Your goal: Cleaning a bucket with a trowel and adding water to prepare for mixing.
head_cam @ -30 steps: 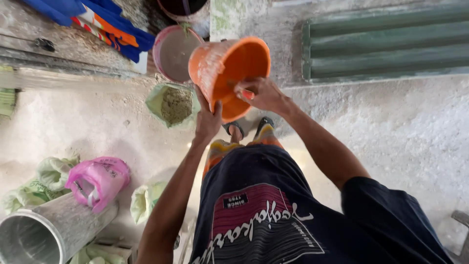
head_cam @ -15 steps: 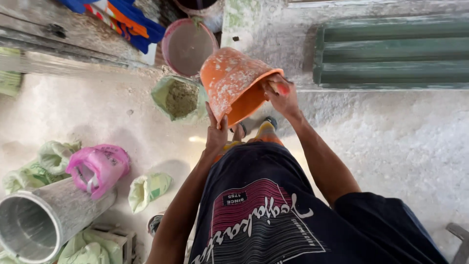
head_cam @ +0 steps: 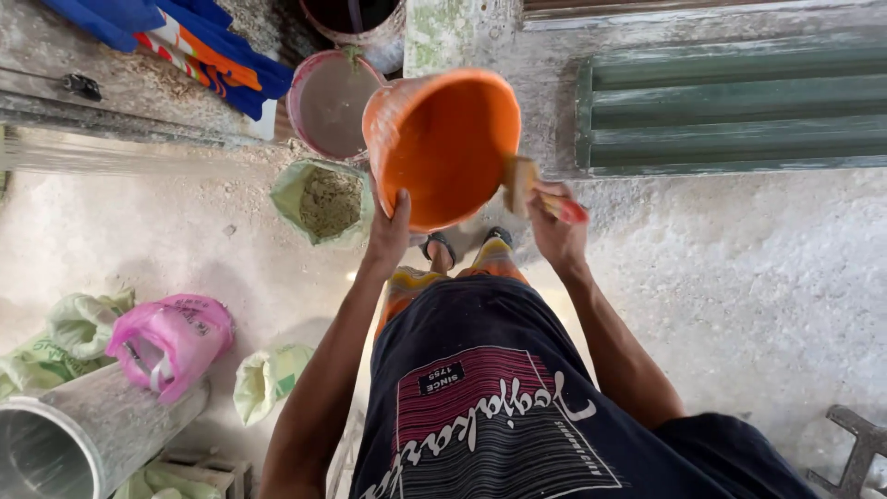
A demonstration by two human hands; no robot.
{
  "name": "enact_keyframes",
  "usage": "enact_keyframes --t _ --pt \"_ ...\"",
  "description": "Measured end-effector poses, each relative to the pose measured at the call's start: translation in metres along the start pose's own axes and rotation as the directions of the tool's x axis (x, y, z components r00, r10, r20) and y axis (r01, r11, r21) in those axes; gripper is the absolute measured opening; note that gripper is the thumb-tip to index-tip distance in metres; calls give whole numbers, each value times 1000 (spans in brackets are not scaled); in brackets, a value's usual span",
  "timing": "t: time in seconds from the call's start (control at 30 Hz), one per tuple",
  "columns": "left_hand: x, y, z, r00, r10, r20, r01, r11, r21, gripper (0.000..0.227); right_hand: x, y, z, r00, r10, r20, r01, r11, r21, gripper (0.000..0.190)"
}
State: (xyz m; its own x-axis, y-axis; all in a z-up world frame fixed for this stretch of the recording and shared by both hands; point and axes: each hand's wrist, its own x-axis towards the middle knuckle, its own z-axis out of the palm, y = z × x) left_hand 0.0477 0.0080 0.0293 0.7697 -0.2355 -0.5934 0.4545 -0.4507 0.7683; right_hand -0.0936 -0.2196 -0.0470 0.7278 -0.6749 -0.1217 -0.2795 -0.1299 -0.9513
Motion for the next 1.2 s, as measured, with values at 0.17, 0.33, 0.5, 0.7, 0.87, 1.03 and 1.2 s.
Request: enact_keyframes --t 0.17,0.33,0.5,0.7,0.87,1.03,1.2 --pt "47 23 -13 980 -80 183 140 927 -348 95 -31 -71 15 961 -250 116 254 967 -20 20" --pt "101 4 -15 960 -118 254 230 848 -477 86 -15 -33 0 999 53 -1 -50 961 272 21" --pt "130 3 -10 936 -76 344 270 783 -561 77 -9 -62 -29 933 253 -255 -98 863 495 26" --pt "178 -40 -8 883 71 464 310 654 -690 44 -15 -28 -64 792 527 -309 -171 677 715 25" --pt "187 -54 -14 879 209 429 251 563 -788 22 18 -4 -99 742 589 -321 -157 618 770 20" --pt "172 -23 -18 863 264 431 235 545 -805 29 137 -7 -143 760 568 -315 -99 581 808 11" --pt "168 -36 1 947 190 257 107 570 -815 22 329 8 -189 826 472 -308 3 543 840 17"
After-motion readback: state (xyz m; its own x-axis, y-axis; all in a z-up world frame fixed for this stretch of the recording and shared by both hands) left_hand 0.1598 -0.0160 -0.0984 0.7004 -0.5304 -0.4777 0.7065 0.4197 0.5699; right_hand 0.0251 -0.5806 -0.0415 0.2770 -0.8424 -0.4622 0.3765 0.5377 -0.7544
